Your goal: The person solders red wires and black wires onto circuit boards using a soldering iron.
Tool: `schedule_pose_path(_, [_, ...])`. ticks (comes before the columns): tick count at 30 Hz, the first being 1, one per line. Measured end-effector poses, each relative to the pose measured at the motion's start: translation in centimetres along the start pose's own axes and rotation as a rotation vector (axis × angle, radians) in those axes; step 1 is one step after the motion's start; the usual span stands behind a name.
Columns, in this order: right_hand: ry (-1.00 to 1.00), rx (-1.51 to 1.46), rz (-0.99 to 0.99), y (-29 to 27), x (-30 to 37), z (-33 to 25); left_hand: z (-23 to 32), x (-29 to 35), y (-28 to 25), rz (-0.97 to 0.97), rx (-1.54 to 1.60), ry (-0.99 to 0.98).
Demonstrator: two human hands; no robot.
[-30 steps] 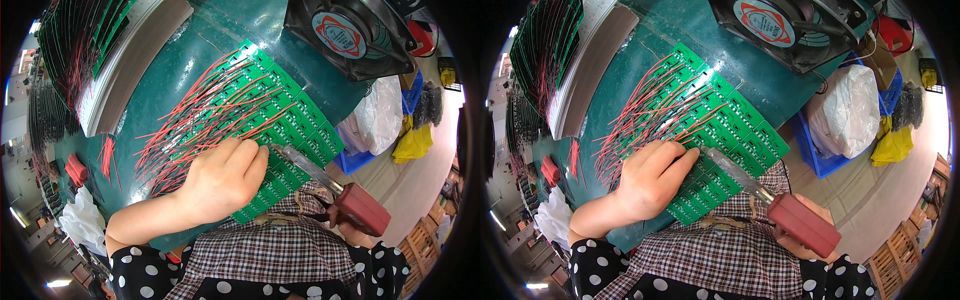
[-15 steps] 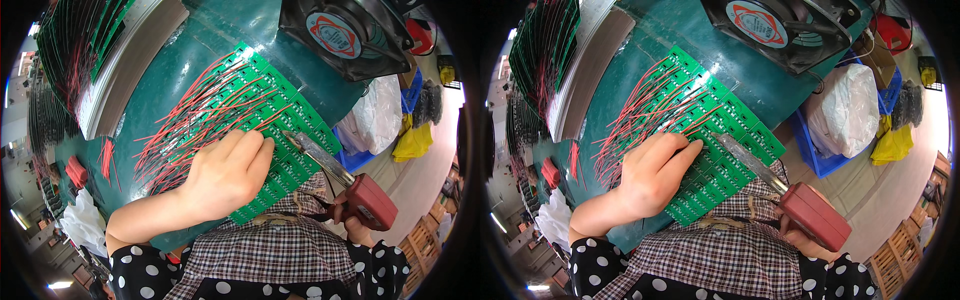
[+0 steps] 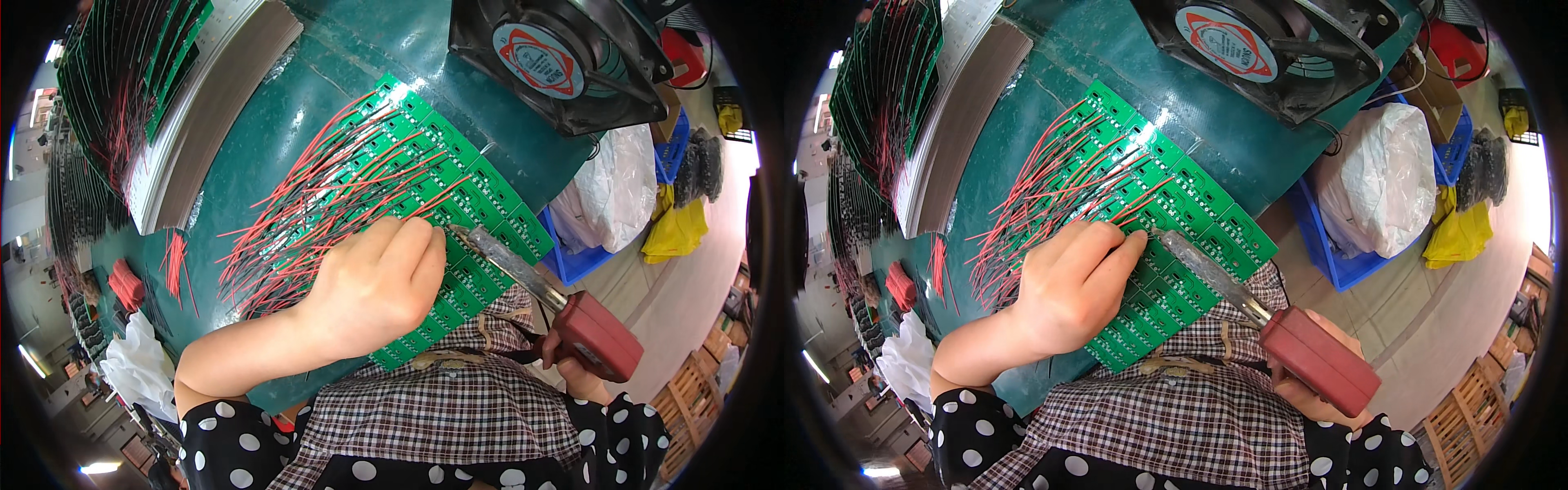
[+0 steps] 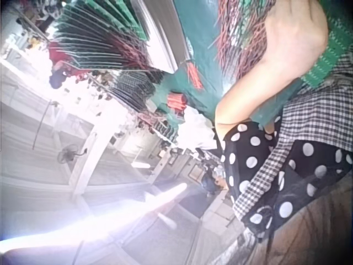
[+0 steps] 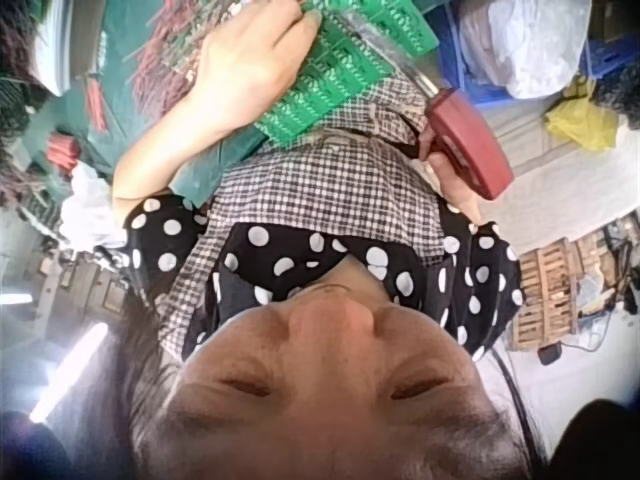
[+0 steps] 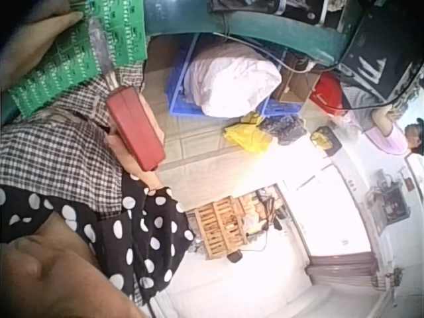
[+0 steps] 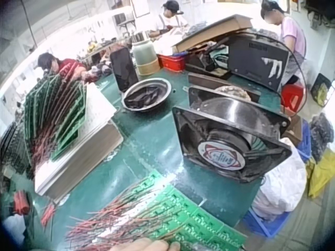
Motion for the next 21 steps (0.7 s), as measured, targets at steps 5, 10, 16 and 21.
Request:
schedule_pose_path(5, [-0.214,0.376,0.01,-1.3,0.9,2.0,0.1,-0.1,-0.1,-0.008,-0.018,0.005])
schedule_pose_path(10, [-0.119,0.327,-0.127,-0.8,-0.7,-0.7,0.1,0.0,-0.2,-0.041,-0.021,-0.005])
schedule_pose_path(16, [0.248,-0.504,-0.073,-0.7,-0.7,-2.0,0.4,-0.2,-0.4,-0.055,-0.02,-0.027])
schedule_pose_path(21, [0.229,-0.438,-0.015,0.2,-1.1,-2.6,0.0,-0.9,-0.1,0.0,0.077,-0.06])
Point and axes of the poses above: each hand's wrist, its own x-axis away from the middle knuckle, its own y-axis out of the palm, z = x × y, the point moved 1 cm from there along -x, towards the middle knuckle, and after that the axes turned 7 degrees about z, right-handed, at the moved point
